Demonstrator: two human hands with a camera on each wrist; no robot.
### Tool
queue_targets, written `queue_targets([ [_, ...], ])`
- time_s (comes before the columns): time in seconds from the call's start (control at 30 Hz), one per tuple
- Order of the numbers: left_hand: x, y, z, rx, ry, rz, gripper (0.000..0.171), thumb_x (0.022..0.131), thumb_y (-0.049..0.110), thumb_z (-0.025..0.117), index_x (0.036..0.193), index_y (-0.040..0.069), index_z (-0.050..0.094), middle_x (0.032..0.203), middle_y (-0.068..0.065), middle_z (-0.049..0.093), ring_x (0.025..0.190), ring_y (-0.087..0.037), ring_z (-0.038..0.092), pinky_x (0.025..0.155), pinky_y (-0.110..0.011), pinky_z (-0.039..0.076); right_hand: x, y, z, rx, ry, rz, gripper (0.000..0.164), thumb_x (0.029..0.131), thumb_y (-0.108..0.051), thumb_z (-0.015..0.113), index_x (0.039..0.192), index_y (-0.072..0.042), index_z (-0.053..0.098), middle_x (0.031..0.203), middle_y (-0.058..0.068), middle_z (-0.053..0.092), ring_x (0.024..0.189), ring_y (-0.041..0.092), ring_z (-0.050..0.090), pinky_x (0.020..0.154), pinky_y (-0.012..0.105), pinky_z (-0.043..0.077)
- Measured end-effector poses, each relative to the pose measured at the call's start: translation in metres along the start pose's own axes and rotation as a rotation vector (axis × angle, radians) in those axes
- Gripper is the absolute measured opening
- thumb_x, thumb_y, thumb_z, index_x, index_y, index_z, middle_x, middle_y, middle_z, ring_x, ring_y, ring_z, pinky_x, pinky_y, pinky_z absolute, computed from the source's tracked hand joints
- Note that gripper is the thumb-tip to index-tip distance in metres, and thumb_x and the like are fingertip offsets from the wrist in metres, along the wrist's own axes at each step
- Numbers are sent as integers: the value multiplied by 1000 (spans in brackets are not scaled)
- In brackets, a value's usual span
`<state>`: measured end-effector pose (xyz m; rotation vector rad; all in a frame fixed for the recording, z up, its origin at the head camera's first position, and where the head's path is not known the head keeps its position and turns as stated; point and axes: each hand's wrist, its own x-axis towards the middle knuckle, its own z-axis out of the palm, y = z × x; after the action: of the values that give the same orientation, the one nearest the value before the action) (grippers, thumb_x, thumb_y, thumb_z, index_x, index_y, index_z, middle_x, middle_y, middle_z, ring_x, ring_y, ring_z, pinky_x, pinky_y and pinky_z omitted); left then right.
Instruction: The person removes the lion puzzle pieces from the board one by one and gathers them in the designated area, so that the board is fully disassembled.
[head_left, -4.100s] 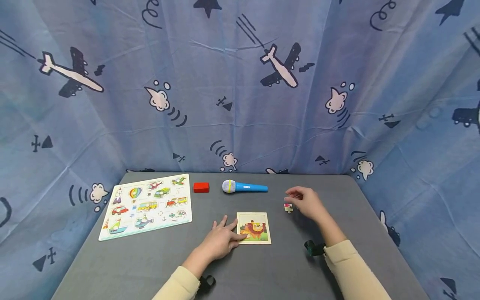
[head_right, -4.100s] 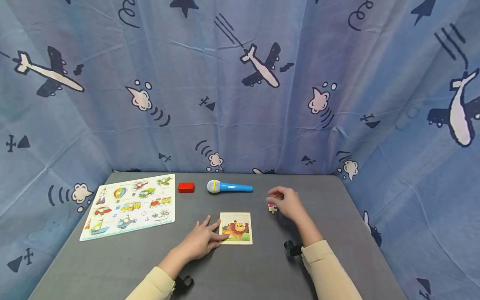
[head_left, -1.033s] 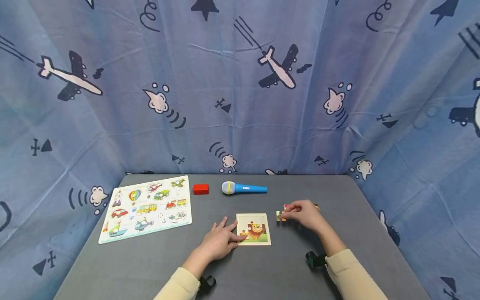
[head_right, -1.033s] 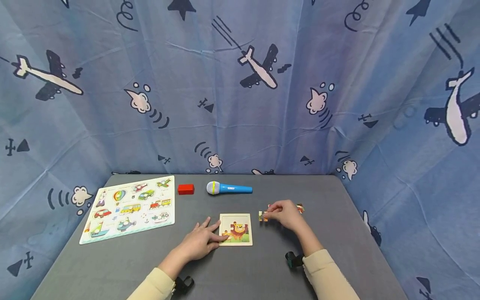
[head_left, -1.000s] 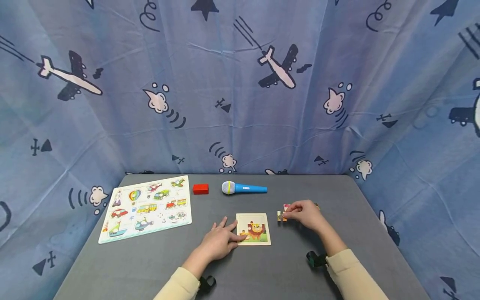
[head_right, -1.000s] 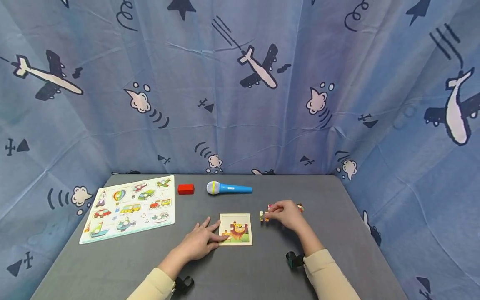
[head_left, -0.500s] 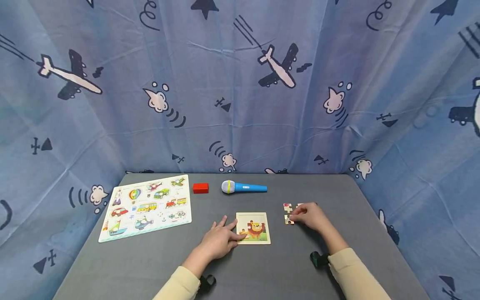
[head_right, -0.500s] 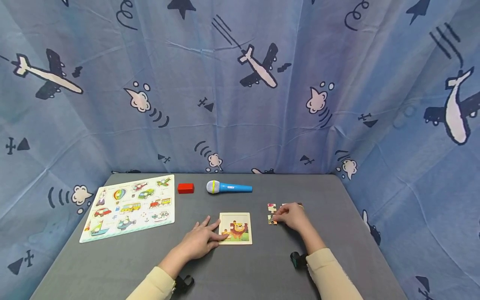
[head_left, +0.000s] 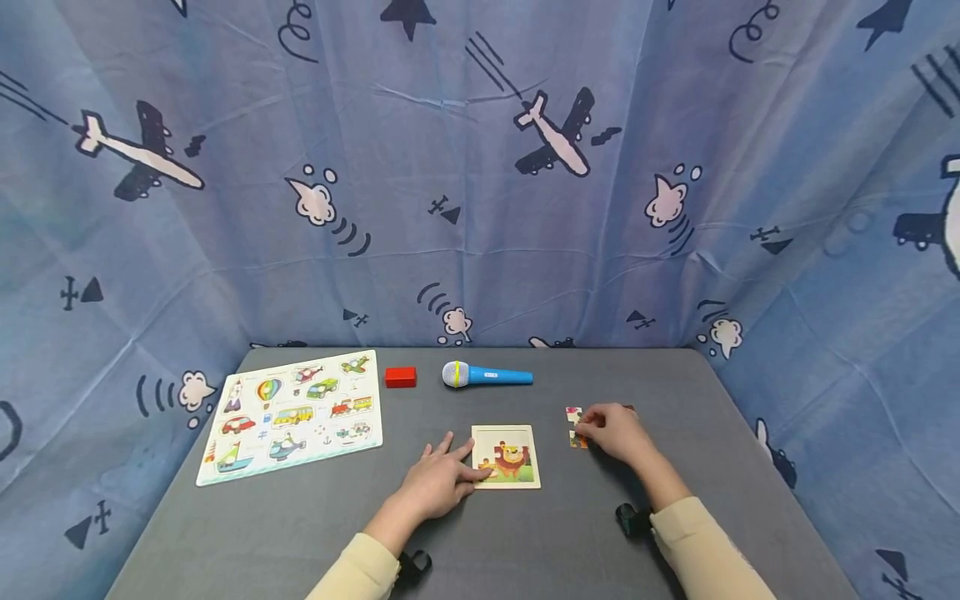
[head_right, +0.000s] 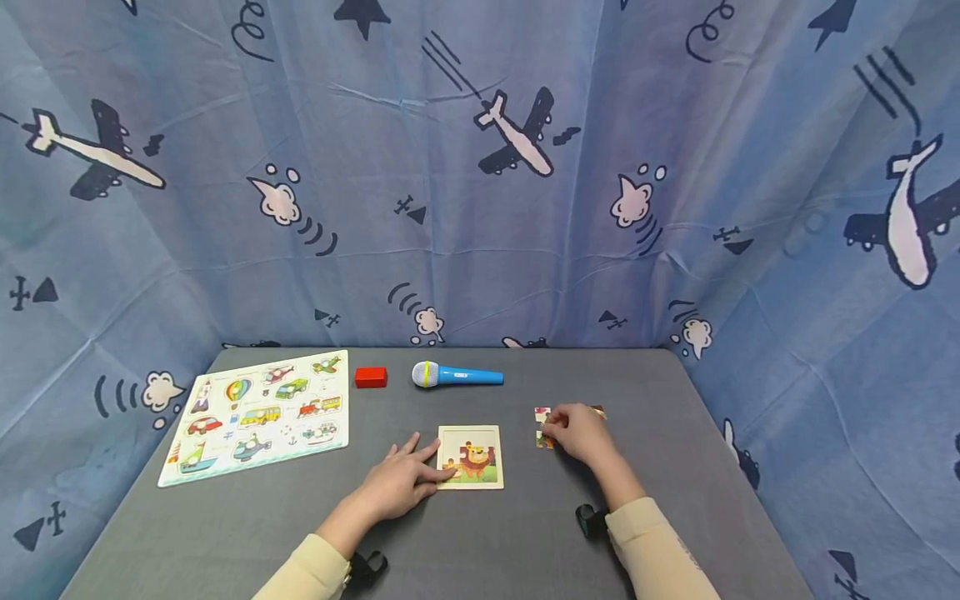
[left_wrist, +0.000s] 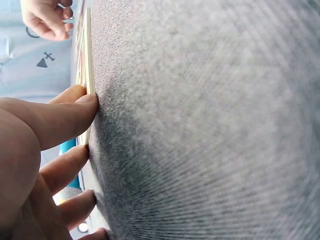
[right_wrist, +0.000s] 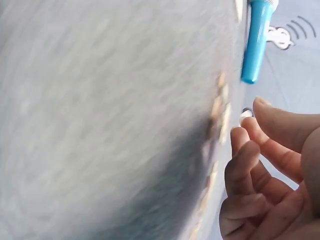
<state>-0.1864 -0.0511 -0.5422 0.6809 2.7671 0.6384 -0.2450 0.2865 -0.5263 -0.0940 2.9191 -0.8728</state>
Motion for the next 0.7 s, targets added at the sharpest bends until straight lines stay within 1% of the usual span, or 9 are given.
queue_targets([
  [0.1, 0, 1, -1, -13, -10, -13, 35, 93, 26, 72, 125, 40, 71, 159, -2, 43, 152, -39, 27, 119, -64, 26, -2, -11, -1, 37, -2, -30, 15, 92, -26, 74, 91, -11, 73, 78, -1, 66, 69, 13, 56, 63, 30, 45],
  [0.13, 0, 1, -1, -14, -10, -14, 35, 93, 26, 73, 125, 40, 72, 159, -3, 43, 152, -39, 27, 119, -64, 27, -2, -15, -1, 54, -10, -47, 14, 92, -24, 74, 92, -10, 73, 77, 1, 66, 68, 13, 57, 61, 30, 46],
  [0.23, 0, 1, 0, -18, -16, -21, 35, 93, 26, 73, 125, 40, 71, 159, -3, 43, 153, -39, 26, 119, -64, 25, -1, -28, -2, 91, -33, -61, 12, 93, -23, 74, 95, -11, 74, 79, 3, 67, 67, 13, 58, 58, 30, 48],
  [0.43, 0, 0, 1, -10, -7, -16, 35, 92, 26, 74, 125, 40, 72, 159, -2, 43, 152, -38, 27, 119, -63, 26, 0, -47, -2, 92, -57, -67, 9, 94, -24, 73, 95, -15, 75, 82, 0, 68, 67, 14, 60, 57, 29, 48],
  [0.57, -1, 1, 0, -9, -9, -15, 35, 92, 26, 74, 124, 40, 72, 159, -3, 44, 152, -39, 27, 119, -63, 27, -2, -57, 3, 135, -88, -78, 10, 94, -24, 73, 95, -14, 75, 81, 0, 67, 64, 15, 59, 56, 29, 49],
  [0.7, -1, 2, -1, -18, -4, -19, 35, 92, 27, 74, 124, 40, 72, 159, -3, 44, 152, -39, 27, 119, -63, 27, -3, -68, 12, 172, -113, -108, 9, 93, -24, 73, 94, -16, 75, 80, -3, 66, 68, 14, 56, 58, 30, 48],
])
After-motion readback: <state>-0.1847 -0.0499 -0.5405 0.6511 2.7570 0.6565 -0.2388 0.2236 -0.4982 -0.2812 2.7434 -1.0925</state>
